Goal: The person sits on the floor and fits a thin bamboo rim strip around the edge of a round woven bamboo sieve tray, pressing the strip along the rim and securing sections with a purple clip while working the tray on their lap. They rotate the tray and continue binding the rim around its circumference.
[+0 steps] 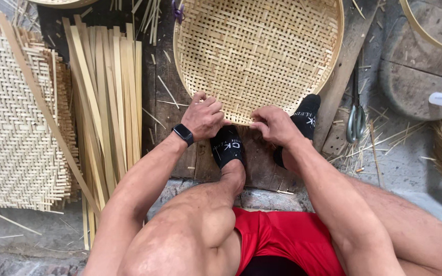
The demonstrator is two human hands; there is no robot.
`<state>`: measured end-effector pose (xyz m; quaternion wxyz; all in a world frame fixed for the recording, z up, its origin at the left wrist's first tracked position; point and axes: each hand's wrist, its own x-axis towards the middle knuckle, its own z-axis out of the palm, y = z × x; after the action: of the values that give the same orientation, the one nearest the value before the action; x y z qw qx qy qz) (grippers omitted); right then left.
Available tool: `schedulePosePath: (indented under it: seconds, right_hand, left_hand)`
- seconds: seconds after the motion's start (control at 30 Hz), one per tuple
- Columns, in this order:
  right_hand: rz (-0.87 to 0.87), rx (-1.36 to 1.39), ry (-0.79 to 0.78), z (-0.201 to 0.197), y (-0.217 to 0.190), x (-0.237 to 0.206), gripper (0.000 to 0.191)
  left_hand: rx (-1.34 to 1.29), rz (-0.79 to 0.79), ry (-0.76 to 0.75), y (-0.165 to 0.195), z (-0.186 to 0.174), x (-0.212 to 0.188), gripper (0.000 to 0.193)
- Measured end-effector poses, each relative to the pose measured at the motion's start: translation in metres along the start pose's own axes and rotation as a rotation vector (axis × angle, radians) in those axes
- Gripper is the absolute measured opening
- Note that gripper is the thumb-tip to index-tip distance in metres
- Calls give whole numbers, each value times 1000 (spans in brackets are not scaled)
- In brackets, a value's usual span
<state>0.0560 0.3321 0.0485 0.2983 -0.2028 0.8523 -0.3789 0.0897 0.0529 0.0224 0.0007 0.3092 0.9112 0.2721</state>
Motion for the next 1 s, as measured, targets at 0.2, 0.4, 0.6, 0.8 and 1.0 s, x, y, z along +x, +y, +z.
schedulePosePath:
  seconds: [0.2,0.4,0.6,0.8,1.0]
  right_hand:
    - [187,83,-41,-8,1,3,28]
    - [-53,5,188,3,-23,-10,42]
    - [-307,-194,214,34,-38,5,44]
    - [-433,-474,190,46,-23,18,20]
    - [-410,-619,215,60,-17,27,21]
  left_hand:
    - [-68,-81,-128,-1,3,4,37]
    - [-98,-62,-57,2,3,8,33]
    - [-35,-25,114,29,30,11,11]
    - [89,172,25,-15,13,-12,16]
    - [174,209,-85,-37,23,-6,31]
